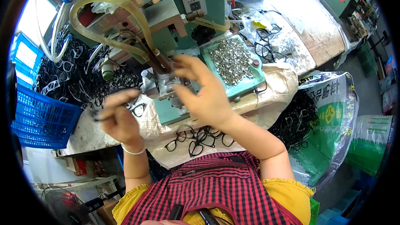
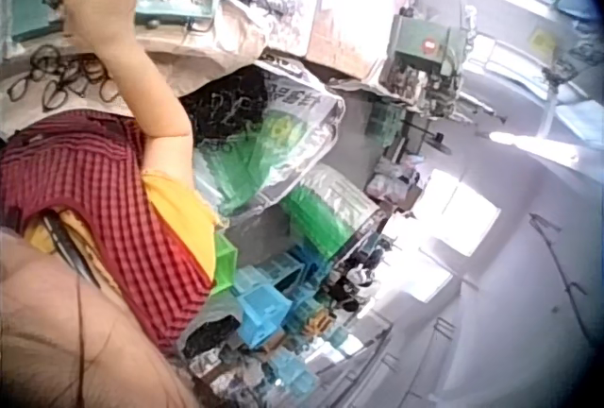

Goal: The person repeatedly picks up black eyeglass frames from a pile, places them into a green jig on a machine, and presses a lever to attach small metal nose pads. The finished glasses are placed on the table.

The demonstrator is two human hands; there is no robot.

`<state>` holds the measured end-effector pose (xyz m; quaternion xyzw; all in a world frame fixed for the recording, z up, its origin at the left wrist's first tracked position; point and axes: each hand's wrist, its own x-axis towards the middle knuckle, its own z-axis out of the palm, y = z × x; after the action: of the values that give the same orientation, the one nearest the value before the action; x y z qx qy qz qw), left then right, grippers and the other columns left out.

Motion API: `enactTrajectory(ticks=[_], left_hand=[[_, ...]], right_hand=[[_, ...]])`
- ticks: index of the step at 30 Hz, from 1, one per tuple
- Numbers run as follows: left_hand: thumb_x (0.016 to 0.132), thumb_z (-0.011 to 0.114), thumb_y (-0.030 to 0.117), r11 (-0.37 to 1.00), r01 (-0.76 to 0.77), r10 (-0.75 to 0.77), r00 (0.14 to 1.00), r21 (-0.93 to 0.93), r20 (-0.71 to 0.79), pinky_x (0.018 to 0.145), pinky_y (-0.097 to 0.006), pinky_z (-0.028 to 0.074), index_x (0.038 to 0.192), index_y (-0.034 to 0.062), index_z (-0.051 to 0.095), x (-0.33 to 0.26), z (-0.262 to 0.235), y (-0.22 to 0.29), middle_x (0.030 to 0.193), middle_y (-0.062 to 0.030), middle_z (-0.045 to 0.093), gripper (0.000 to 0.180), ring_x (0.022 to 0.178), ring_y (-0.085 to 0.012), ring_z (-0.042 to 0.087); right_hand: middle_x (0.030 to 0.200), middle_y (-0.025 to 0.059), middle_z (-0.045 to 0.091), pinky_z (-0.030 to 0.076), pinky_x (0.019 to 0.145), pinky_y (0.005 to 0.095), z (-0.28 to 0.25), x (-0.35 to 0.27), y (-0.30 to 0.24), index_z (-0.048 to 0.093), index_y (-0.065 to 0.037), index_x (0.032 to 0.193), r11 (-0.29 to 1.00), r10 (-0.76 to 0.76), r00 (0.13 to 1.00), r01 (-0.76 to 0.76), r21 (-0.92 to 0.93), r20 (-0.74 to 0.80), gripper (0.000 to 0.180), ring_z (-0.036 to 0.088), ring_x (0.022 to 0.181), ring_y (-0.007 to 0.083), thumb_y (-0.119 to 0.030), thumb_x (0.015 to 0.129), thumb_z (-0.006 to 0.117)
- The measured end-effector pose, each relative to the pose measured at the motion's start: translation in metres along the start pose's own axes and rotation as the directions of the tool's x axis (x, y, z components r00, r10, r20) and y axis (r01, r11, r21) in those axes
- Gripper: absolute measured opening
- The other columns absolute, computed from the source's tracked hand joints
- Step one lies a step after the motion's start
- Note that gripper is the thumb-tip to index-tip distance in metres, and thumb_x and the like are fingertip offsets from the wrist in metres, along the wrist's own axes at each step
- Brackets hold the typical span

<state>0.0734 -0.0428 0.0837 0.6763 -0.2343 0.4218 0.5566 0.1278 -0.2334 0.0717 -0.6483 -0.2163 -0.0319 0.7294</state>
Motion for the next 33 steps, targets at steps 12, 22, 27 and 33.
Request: enactTrajectory(ticks=[12,22,27,33], left_hand=[[0.076,0.076,0.012,0.915,-0.343,0.234,0.88,0.213,0.414,0.08,-0.045,0.052,0.099,0.0088,0.075,-0.024,0.01,-0.02,0.105,-0.0057,0.075,0.023,0.081,-0.0256,0.062],[0.083,0.071,0.002,0.846,0.105,-0.056,0.992,0.523,-0.109,0.106,-0.044,0.046,0.125,0.0063,0.064,-0.099,-0.012,-0.02,0.131,-0.014,0.064,0.044,0.114,-0.0259,0.064],[0.09,0.069,0.006,0.711,0.574,-0.479,0.818,0.406,-0.318,0.099,-0.033,0.051,0.134,0.0005,0.057,-0.112,-0.061,-0.113,0.129,-0.0141,0.062,0.047,0.119,-0.0237,0.061],[0.085,0.076,0.008,0.678,0.614,-0.539,0.789,0.404,-0.295,0.082,-0.031,0.056,0.123,-0.0013,0.062,-0.107,-0.045,-0.16,0.114,-0.0119,0.065,0.042,0.102,-0.0221,0.064]], right_hand=[[0.121,0.0218,0.067,0.043,0.107,0.0444,-0.108,0.01,0.117,0.078,-0.007,0.091,0.44,-0.271,0.957,0.028,-0.897,-0.103,0.013,0.056,0.126,0.0377,-0.012,0.079,0.077],[0.096,0.0075,0.072,0.051,0.084,0.0301,-0.102,-0.005,0.114,0.073,-0.001,0.102,0.761,-0.174,0.923,-0.094,-0.642,-0.342,0.013,0.066,0.088,0.0167,-0.007,0.092,0.067],[0.093,0.002,0.07,0.05,0.081,0.0242,-0.092,0.006,0.112,0.073,0.0,0.105,0.867,-0.149,0.94,-0.025,-0.497,-0.307,0.013,0.062,0.084,0.0084,-0.006,0.095,0.066],[0.101,0.0039,0.073,0.05,0.083,0.0235,-0.089,0.018,0.109,0.073,0.001,0.112,0.903,-0.053,0.944,-0.094,-0.418,-0.327,0.019,0.064,0.09,0.0092,-0.007,0.095,0.069]])
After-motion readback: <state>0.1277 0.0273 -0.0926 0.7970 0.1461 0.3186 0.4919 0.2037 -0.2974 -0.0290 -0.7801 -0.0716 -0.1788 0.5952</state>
